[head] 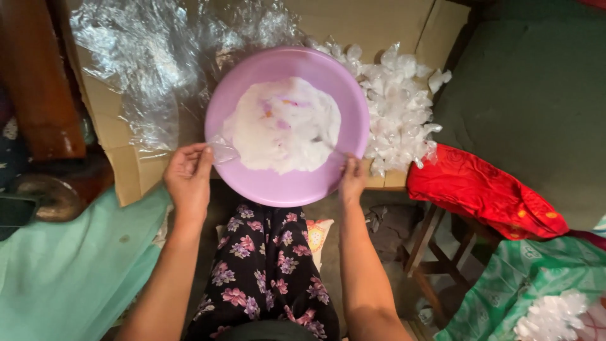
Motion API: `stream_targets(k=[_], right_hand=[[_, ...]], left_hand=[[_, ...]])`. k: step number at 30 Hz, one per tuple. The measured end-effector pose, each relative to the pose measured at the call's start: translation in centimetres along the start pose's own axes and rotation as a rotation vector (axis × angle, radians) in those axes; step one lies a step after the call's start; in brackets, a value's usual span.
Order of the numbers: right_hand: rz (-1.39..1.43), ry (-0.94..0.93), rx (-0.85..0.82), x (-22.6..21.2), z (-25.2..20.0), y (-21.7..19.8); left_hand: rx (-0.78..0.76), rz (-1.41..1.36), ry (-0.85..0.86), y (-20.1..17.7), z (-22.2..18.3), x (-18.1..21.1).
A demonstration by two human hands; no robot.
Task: Scooping white powder from a bowl into small plastic bags using a spoon for manual packaging.
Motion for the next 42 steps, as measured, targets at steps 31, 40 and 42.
stream_targets(k=[31,40,42], right_hand=[[0.579,0.231,-0.052,-15.5,-8.6,-7.4],[0.006,-0.27,-0.16,-25.6,-10.4,-6.3],[-0.209,-0.472,-0.156,-27.7,-11.0,-5.9]], left_hand=[[-0.098,0.326,0.048,11.6,-2.0,-4.1],[-0.259,0.412,0.066,12.3,-4.2,-3.7],[-0.258,0.417,0.09,12.2,-4.3,-3.7]])
Point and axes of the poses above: each hand's wrist, its own z-axis towards the middle knuckle, its own y-axis out of the palm, x = y × z, the point moved 5 cm from there along z, towards the middle knuckle, and after that the axes turned 11 degrees about -y, right-handed, at the moved point
